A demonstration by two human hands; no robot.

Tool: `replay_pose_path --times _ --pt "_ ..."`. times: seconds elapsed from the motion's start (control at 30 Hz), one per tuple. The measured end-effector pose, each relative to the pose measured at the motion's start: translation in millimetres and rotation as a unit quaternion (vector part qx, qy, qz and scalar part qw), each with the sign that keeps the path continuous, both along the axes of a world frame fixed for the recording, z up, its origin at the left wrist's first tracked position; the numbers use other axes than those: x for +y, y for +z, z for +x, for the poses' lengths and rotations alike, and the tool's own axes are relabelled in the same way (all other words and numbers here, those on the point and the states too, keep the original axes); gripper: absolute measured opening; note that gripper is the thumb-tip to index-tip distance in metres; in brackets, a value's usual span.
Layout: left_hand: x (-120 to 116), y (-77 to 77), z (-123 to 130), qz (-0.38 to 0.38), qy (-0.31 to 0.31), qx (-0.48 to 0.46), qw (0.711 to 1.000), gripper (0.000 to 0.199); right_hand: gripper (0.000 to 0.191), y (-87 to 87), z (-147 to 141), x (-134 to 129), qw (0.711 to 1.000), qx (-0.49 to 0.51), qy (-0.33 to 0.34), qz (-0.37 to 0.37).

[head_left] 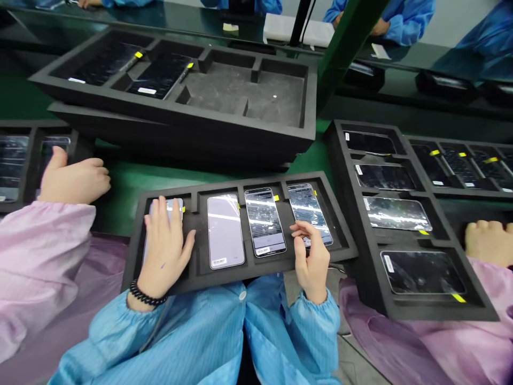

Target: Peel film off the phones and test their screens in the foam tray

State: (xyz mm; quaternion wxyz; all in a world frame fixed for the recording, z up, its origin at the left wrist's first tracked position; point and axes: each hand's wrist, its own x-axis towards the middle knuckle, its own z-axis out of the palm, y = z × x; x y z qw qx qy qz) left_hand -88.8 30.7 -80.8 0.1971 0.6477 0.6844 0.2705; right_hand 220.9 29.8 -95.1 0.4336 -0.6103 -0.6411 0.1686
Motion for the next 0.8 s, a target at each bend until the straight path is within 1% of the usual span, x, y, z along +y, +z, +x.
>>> replay_pose_path --times 0.03,0.07,0.13,0.17,0.23,0.3,0.33,0.37,0.4,0.43,0.47,0.5,0.53,0.57,0.6,0.67,0.7,0.73,0.77,0.8 --pt "1 -5.0 -8 -0.005 0.012 0.030 0.999 0.084 0.026 -0.2 0 0 1.000 -0.004 0.001 0.001" --pt "2 -8.8 -15 -0.012 0.024 0.037 0.999 0.087 0.025 -0.2 0 1 1.000 -0.008 0.001 0.002" --pt "5 -10.8 -23 -0.010 0.051 0.012 0.999 0.091 0.025 0.3 0 1 1.000 -0.015 0.002 0.004" --pt "7 -8.5 -24 -0.002 0.070 -0.009 0.997 0.092 0.025 0.6 0 1 1.000 -0.017 0.002 0.005" --pt "7 1.6 -28 0.006 0.125 -0.037 0.991 0.089 0.025 1.0 1 1 1.000 -0.021 0.001 0.004" --pt "4 15.9 -37 -0.020 0.174 -0.041 0.984 0.073 0.024 1.0 1 1 1.000 -0.024 0.002 0.004" --pt "1 22.9 -46 -0.036 0.187 -0.044 0.981 0.059 0.024 0.8 1 1 1.000 -0.025 0.002 0.004" --pt "-2 29.2 -55 -0.060 0.176 -0.054 0.981 0.044 0.024 0.6 1 1 1.000 -0.027 0.002 0.006" --pt "-5 34.4 -66 -0.055 0.183 -0.073 0.979 0.029 0.024 0.4 0 1 1.000 -0.029 0.002 0.009" --pt "-8 38.3 -76 -0.061 0.180 -0.084 0.978 0.023 0.023 0.4 0 1 0.999 -0.030 0.002 0.011" --pt "-10 40.9 -84 -0.068 0.180 -0.125 0.973 0.021 0.023 0.7 -1 2 0.999 -0.031 0.003 0.011" --pt "-11 42.6 -88 -0.079 0.181 -0.193 0.961 0.024 0.023 1.3 -1 2 1.000 -0.029 0.006 0.009" --pt "-11 43.5 -89 -0.097 0.179 -0.275 0.940 0.029 0.023 2.4 -2 3 1.000 -0.026 0.011 0.006" --pt "-10 44.2 -85 -0.116 0.176 -0.365 0.907 0.034 0.023 3.8 -3 4 1.000 -0.020 0.016 0.000" --pt "-9 45.2 -78 -0.138 0.170 -0.449 0.866 0.037 0.022 5.6 -3 4 1.000 -0.012 0.022 -0.005" --pt "-5 48.6 -56 -0.182 0.144 -0.566 0.791 0.038 0.022 10.1 -6 5 0.999 0.007 0.034 -0.013" --pt "-3 51.2 -43 -0.207 0.113 -0.608 0.758 0.035 0.021 12.7 -8 5 0.999 0.015 0.041 -0.015" --pt "-2 54.0 -30 -0.232 0.070 -0.646 0.724 0.038 0.021 15.6 -11 4 0.998 0.022 0.050 -0.015" --pt "-1 56.6 -17 -0.249 0.023 -0.678 0.691 0.051 0.021 18.6 -14 4 0.998 0.028 0.063 -0.016" --pt "-1 58.5 -6 -0.264 -0.024 -0.698 0.665 0.066 0.020 21.9 -18 3 0.996 0.035 0.077 -0.016"
